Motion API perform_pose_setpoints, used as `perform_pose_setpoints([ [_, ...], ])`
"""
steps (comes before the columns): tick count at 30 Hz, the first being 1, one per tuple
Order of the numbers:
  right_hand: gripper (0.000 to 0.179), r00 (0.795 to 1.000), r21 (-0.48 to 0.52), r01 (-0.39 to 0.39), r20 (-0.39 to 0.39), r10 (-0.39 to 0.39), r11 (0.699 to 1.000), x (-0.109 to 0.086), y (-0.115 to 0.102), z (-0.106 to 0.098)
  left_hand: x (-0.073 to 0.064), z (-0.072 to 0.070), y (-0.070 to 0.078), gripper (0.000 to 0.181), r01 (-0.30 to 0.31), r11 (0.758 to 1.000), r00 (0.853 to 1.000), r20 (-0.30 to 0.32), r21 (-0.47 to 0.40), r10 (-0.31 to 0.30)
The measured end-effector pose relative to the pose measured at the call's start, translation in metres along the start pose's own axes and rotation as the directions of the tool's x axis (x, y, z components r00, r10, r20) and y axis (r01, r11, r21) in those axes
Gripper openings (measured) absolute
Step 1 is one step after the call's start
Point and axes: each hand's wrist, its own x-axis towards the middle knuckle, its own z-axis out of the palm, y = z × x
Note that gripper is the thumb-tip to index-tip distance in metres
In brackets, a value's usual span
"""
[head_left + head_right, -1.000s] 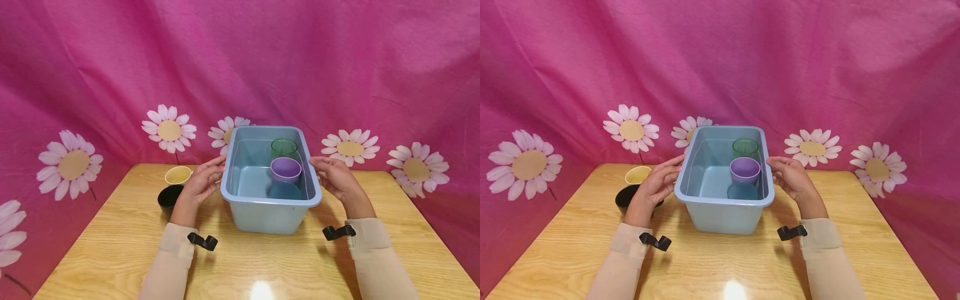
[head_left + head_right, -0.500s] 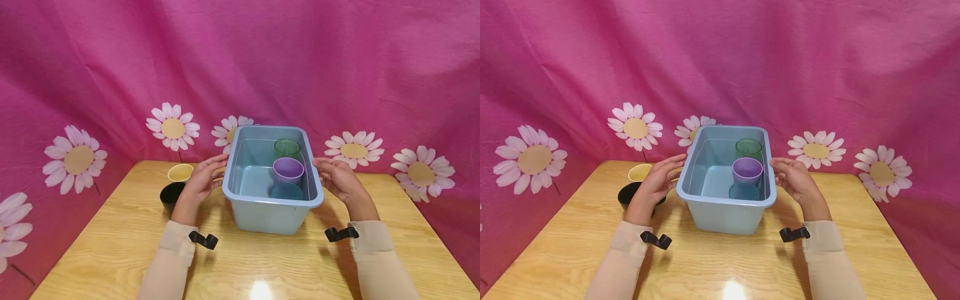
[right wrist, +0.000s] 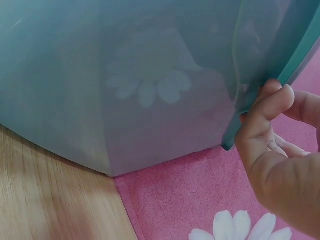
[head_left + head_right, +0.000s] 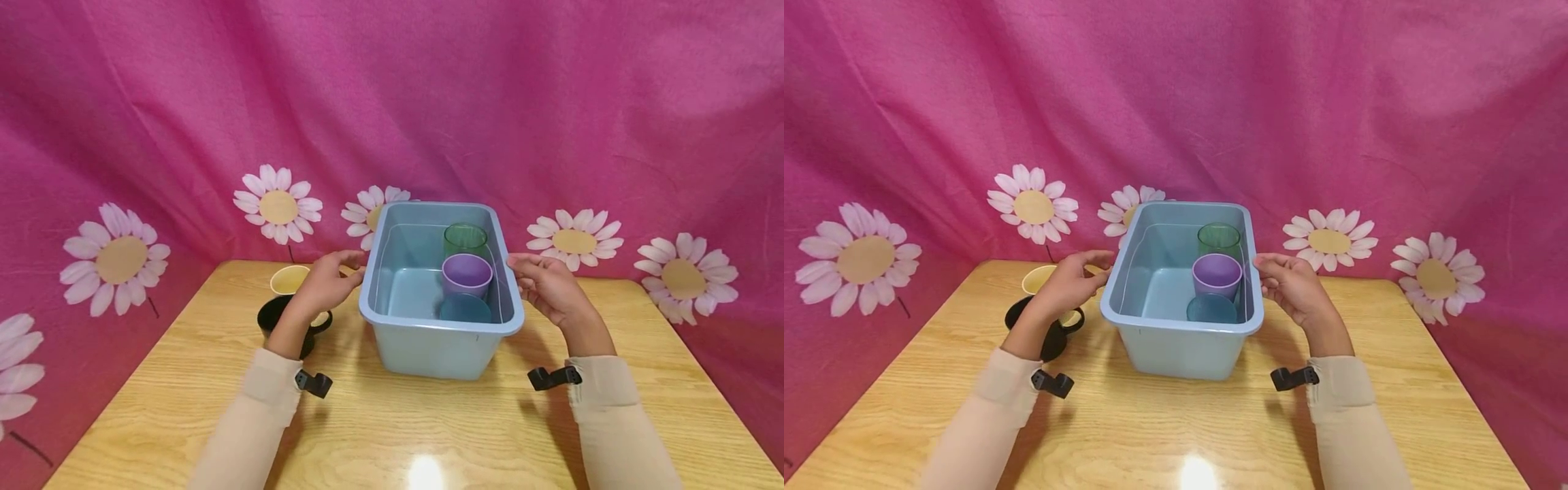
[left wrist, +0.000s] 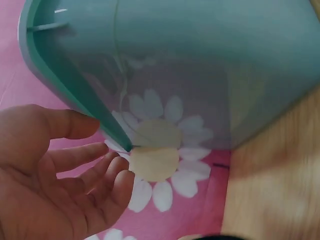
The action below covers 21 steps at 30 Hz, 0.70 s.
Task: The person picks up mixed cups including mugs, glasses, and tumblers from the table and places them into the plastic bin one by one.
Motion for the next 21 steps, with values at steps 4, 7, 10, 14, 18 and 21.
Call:
perform_pose_setpoints([
  [4, 0.012, 1.0, 0.006, 0.012, 0.004, -0.012, 1.0, -0.001, -0.001, -0.002, 0.0, -0.009, 0.004, 0.045, -0.072, 0.984, 0.997, 0.051, 0.164, 0.064],
  [7, 0.013, 1.0, 0.027, 0.023, 0.017, -0.023, 0.999, -0.001, -0.001, -0.003, -0.002, -0.016, 0.005, 0.047, -0.113, 0.957, 0.993, 0.07, 0.266, 0.098],
  [10, 0.013, 0.999, 0.04, 0.029, 0.029, -0.03, 0.999, -0.001, 0.0, -0.004, -0.005, -0.021, 0.003, 0.048, -0.147, 0.925, 0.989, 0.08, 0.35, 0.127],
  [14, 0.013, 0.999, 0.029, 0.029, 0.021, -0.03, 0.999, 0.0, 0.001, -0.004, -0.014, -0.026, -0.005, 0.05, -0.159, 0.885, 0.987, 0.094, 0.438, 0.131],
  [18, 0.013, 1.0, 0.028, 0.024, 0.019, -0.024, 0.999, 0.001, 0.002, -0.004, -0.025, -0.031, -0.016, 0.051, -0.181, 0.832, 0.983, 0.111, 0.524, 0.144],
  [21, 0.013, 1.0, 0.033, 0.021, 0.021, -0.022, 0.999, 0.001, 0.003, -0.004, -0.032, -0.037, -0.024, 0.051, -0.205, 0.784, 0.979, 0.114, 0.586, 0.171],
])
